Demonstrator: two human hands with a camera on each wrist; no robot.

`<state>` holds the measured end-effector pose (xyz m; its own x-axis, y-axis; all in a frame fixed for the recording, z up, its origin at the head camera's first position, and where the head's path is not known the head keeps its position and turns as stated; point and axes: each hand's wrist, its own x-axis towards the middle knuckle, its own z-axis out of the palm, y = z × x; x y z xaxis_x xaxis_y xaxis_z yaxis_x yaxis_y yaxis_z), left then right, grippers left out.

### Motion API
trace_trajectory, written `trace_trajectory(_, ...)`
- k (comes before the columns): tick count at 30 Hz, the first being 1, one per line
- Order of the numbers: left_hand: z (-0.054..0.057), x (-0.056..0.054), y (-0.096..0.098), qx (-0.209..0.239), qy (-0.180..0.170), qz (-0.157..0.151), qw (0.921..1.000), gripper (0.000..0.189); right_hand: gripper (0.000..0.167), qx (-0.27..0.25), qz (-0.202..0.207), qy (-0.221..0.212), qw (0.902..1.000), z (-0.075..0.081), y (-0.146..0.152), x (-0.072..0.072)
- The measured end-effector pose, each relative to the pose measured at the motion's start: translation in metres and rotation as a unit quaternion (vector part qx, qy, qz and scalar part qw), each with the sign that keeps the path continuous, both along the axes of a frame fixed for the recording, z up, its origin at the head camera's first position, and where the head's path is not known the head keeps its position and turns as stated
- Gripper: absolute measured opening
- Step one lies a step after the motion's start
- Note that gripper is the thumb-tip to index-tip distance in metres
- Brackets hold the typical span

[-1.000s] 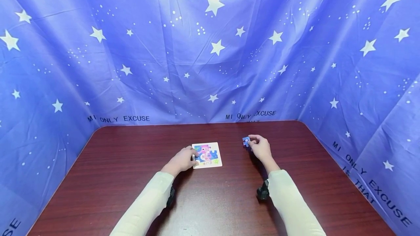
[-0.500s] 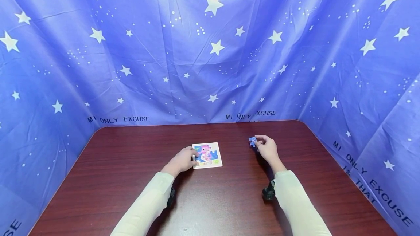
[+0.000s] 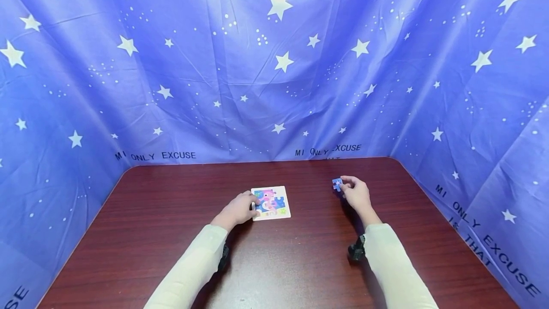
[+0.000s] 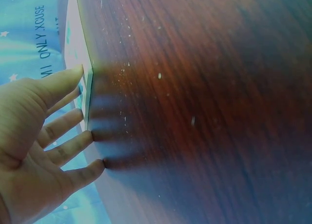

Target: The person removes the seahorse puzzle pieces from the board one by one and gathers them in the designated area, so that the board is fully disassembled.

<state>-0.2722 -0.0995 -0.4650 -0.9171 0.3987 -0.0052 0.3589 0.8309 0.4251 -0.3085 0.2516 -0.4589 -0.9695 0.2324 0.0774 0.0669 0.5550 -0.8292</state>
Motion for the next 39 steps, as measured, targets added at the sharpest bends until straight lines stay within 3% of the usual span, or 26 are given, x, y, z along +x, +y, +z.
trace_trajectory(39,0.001,0.001,0.0,0.0,0.025,-0.003,0.9997,0.024,0.031,-0.038,-0.04,-0.016,0.9983,-0.008,0.026,0.006)
